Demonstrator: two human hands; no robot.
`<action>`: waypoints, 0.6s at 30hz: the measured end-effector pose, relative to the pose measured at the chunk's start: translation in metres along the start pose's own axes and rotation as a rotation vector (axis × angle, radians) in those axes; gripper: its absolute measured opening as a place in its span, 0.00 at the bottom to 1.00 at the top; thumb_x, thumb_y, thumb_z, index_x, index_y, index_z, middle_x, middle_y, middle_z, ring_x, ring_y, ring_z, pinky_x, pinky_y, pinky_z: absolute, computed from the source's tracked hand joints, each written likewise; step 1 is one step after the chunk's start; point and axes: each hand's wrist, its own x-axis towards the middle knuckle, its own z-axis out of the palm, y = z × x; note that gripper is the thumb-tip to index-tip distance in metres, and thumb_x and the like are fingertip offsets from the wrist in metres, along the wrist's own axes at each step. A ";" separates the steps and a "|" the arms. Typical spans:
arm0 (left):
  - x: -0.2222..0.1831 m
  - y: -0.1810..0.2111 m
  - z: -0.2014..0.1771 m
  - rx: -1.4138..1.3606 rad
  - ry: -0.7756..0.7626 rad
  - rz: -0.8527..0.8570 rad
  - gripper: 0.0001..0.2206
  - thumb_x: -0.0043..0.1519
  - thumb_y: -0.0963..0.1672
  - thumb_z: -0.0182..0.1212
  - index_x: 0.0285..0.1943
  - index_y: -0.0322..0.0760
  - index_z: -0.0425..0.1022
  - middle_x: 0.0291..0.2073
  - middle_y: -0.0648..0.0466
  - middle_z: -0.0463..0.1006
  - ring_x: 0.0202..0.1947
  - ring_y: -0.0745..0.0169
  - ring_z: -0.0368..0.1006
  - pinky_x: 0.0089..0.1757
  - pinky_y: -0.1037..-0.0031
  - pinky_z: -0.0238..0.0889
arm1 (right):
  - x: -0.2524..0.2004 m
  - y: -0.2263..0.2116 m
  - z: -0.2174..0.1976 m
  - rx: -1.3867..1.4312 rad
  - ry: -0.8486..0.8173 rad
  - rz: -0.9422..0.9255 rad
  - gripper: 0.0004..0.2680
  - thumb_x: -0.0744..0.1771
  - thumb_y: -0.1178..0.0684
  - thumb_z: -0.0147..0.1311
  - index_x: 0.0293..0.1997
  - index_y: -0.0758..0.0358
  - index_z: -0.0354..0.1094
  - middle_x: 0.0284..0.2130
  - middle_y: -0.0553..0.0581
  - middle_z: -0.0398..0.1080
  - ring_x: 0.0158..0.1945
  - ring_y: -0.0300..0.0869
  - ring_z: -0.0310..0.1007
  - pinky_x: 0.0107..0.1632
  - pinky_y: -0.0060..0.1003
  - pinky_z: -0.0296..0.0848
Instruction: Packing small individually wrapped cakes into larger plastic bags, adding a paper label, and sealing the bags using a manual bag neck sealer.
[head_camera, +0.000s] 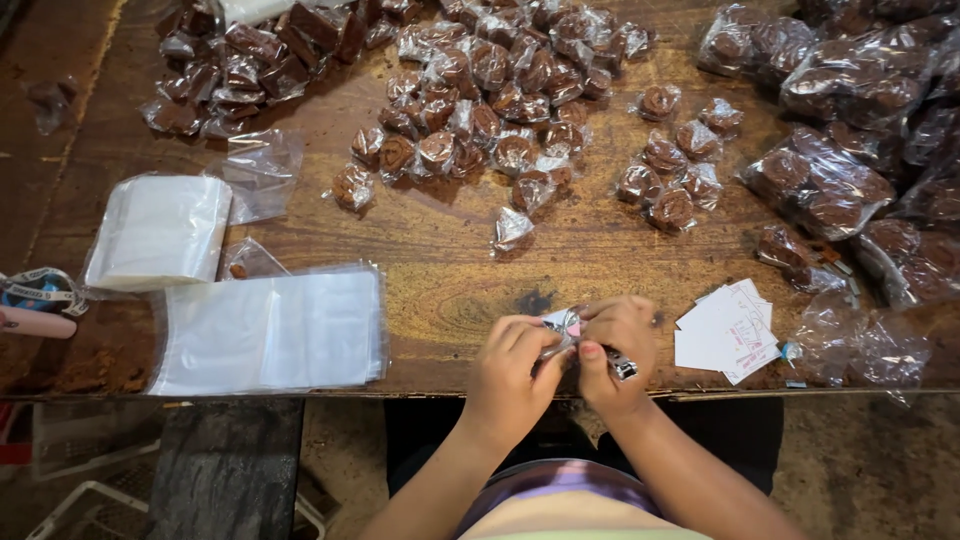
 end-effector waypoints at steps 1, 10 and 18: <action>0.000 -0.002 0.001 0.001 0.001 -0.005 0.05 0.62 0.41 0.64 0.41 0.33 0.76 0.37 0.49 0.78 0.46 0.44 0.72 0.47 0.61 0.69 | -0.011 0.021 0.001 0.002 -0.004 0.002 0.17 0.71 0.43 0.40 0.23 0.59 0.61 0.20 0.49 0.63 0.31 0.46 0.72 0.50 0.42 0.56; 0.007 0.000 0.003 -0.092 0.119 0.010 0.06 0.55 0.42 0.71 0.38 0.38 0.81 0.35 0.53 0.80 0.45 0.49 0.80 0.44 0.65 0.75 | -0.010 0.061 0.004 0.187 0.029 0.163 0.22 0.72 0.44 0.47 0.14 0.55 0.55 0.10 0.50 0.55 0.18 0.44 0.53 0.37 0.38 0.57; 0.009 0.007 0.003 -0.018 0.155 0.070 0.02 0.57 0.39 0.67 0.33 0.36 0.79 0.31 0.52 0.78 0.42 0.49 0.80 0.42 0.67 0.76 | -0.023 0.048 0.009 0.170 -0.037 0.067 0.20 0.70 0.44 0.49 0.16 0.56 0.56 0.14 0.51 0.56 0.22 0.45 0.56 0.42 0.40 0.61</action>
